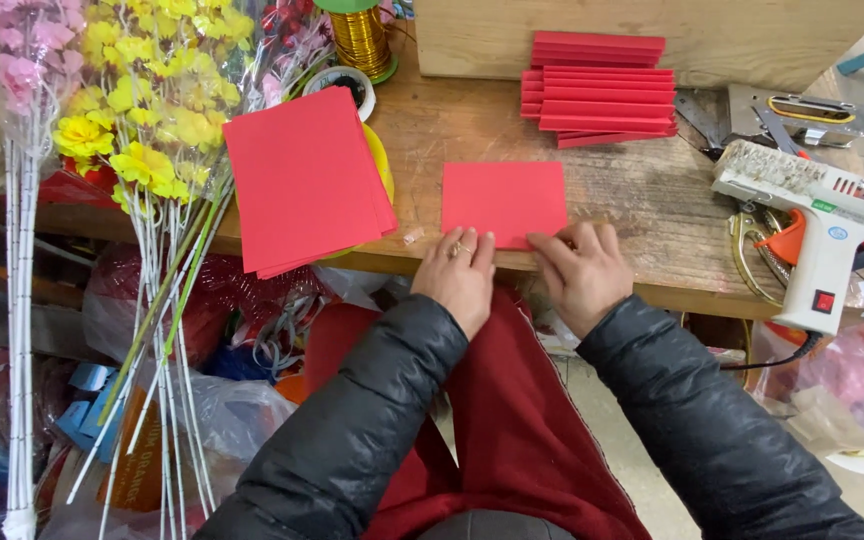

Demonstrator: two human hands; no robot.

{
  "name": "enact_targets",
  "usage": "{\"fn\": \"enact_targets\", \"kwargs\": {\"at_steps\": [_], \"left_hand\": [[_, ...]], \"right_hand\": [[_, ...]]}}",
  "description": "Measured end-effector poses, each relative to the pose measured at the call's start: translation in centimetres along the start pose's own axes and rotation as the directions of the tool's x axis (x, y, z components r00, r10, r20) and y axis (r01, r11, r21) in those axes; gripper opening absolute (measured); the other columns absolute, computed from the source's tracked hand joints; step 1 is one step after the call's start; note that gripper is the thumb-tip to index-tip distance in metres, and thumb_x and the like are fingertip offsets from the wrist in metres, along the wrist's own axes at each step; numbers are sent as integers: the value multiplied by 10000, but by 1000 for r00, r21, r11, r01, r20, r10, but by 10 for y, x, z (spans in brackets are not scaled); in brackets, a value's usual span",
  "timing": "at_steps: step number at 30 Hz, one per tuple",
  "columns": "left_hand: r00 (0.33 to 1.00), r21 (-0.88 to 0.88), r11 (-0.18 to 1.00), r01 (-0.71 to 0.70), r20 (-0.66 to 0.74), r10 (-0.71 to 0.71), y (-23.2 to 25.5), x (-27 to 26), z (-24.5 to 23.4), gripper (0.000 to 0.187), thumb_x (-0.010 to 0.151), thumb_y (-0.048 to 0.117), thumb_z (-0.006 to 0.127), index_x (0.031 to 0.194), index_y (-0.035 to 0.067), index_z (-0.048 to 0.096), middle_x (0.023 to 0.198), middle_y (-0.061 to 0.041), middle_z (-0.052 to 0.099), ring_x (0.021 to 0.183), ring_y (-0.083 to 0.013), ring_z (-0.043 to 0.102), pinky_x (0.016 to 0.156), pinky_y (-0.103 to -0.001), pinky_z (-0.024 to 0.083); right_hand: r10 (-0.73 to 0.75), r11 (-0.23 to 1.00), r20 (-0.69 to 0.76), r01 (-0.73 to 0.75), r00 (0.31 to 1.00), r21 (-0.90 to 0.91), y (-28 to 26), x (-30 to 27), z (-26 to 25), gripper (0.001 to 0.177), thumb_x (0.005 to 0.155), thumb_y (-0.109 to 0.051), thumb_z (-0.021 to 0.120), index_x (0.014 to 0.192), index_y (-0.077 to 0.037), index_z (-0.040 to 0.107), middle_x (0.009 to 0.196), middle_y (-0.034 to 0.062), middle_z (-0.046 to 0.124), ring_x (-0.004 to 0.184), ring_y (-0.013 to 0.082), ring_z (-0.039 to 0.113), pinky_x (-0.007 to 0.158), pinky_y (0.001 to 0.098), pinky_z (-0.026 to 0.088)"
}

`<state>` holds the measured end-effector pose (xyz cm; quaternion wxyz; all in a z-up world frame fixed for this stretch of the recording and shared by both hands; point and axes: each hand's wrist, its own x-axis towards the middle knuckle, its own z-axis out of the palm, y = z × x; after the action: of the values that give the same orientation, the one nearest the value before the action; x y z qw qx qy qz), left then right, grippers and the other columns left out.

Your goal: Folding small red paper sheets into rectangular shapes for decorations

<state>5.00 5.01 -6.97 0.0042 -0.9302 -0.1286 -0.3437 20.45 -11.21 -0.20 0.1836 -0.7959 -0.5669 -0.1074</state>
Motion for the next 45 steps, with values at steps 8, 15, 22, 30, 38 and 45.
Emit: {"fn": "enact_targets", "kwargs": {"at_steps": [8, 15, 22, 30, 38, 45], "left_hand": [[993, 49, 995, 85, 79, -88, 34, -5, -28, 619, 953, 390, 572, 1509, 116, 570, 1410, -328, 568, 1420, -551, 459, 1185, -634, 355], [946, 113, 961, 251, 182, -268, 55, 3, -64, 640, 941, 441, 520, 1533, 200, 554, 1521, -255, 548, 1484, -636, 280, 1208, -691, 250], [922, 60, 947, 315, 218, -320, 58, 2, -59, 646, 943, 408, 481, 1559, 212, 515, 1594, -236, 472, 1499, -647, 232, 1237, -696, 183], [928, 35, 946, 324, 185, -324, 55, 3, -59, 655, 914, 396, 507, 1530, 179, 552, 1551, -221, 491, 1511, -609, 255, 1240, -648, 205], [927, 49, 944, 326, 177, -330, 55, 0, -53, 673, 894, 407, 499, 1521, 170, 561, 1532, -211, 490, 1513, -594, 258, 1246, -636, 206], [905, 55, 940, 336, 257, -338, 59, 2, -55, 718, 907, 408, 469, 1578, 155, 486, 1599, -235, 424, 1533, -618, 164, 1259, -648, 144]], "right_hand": [[-11, 983, -2, 10, 1000, -181, -37, -15, -8, 413, 1086, -534, 470, 1421, -357, 636, 1199, 37, 485, 1238, 315, 471, 872, 396, 384], [-16, 974, -133, -15, 991, -224, -49, -22, -4, 436, 1039, -486, 560, 1445, -356, 647, 1293, 82, 505, 1318, 338, 435, 942, 440, 317], [57, 984, -102, -73, 993, -161, -48, -25, 3, 489, 1065, -536, 525, 1521, -367, 581, 1378, 109, 446, 1379, 391, 369, 1053, 522, 249], [13, 996, -178, -29, 984, -86, -36, -26, 25, 517, 988, -465, 653, 1491, -348, 627, 1365, 93, 458, 1369, 428, 392, 1060, 551, 265], [-18, 999, -188, 11, 982, -38, -29, -25, 30, 556, 973, -435, 682, 1514, -324, 615, 1388, 109, 455, 1378, 448, 381, 1084, 591, 262], [-54, 988, -228, 20, 972, -151, -41, -21, 21, 589, 886, -451, 722, 1464, -366, 646, 1375, 119, 518, 1413, 424, 421, 1119, 565, 301]]}}
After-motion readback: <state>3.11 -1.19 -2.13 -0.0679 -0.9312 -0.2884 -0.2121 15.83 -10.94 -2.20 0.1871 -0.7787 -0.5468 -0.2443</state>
